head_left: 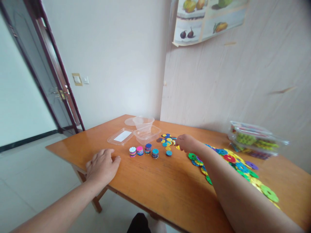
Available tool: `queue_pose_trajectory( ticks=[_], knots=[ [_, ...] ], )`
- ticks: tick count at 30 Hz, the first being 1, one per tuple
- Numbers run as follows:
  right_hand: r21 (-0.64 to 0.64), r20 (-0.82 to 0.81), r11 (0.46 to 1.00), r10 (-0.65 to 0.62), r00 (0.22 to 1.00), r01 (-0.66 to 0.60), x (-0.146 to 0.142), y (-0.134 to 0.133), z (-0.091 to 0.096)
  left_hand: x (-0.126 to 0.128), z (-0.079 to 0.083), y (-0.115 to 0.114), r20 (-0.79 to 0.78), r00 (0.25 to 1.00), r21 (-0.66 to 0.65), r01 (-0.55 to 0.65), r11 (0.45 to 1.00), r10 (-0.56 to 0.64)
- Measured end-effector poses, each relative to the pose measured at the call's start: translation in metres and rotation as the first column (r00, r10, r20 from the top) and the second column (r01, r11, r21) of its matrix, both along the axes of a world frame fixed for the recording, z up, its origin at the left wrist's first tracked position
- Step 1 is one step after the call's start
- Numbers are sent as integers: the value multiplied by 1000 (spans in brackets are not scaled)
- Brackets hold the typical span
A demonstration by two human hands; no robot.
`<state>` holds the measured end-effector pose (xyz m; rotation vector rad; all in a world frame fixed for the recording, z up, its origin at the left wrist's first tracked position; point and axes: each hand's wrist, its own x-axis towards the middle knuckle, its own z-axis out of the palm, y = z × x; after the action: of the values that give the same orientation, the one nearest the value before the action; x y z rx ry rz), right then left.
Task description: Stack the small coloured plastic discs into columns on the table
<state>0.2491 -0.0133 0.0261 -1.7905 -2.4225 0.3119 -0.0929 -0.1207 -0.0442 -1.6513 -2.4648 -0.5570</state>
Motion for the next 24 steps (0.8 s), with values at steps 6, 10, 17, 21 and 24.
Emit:
queue_pose_trajectory(
  ticks=[6,10,17,21,24],
  knots=[
    [28,-271,989,-136,953,148,20,-13,35,0,2,1,-4,1000,-20,-12,1000,12],
    [-46,-567,972,-216,795,232,32,-20,50,-2,1,3,-13,1000,-34,-21,999,20],
    [-59,-758,967,-204,619,246,52,-17,61,-6,1,9,-19,999,-60,-47,997,46],
    [-52,-765,969,-194,615,240,56,-17,64,-6,3,9,-25,998,-81,-62,995,60],
    [-62,-738,970,-203,643,236,55,-18,65,-5,5,8,-25,998,-79,-58,995,56]
  ],
)
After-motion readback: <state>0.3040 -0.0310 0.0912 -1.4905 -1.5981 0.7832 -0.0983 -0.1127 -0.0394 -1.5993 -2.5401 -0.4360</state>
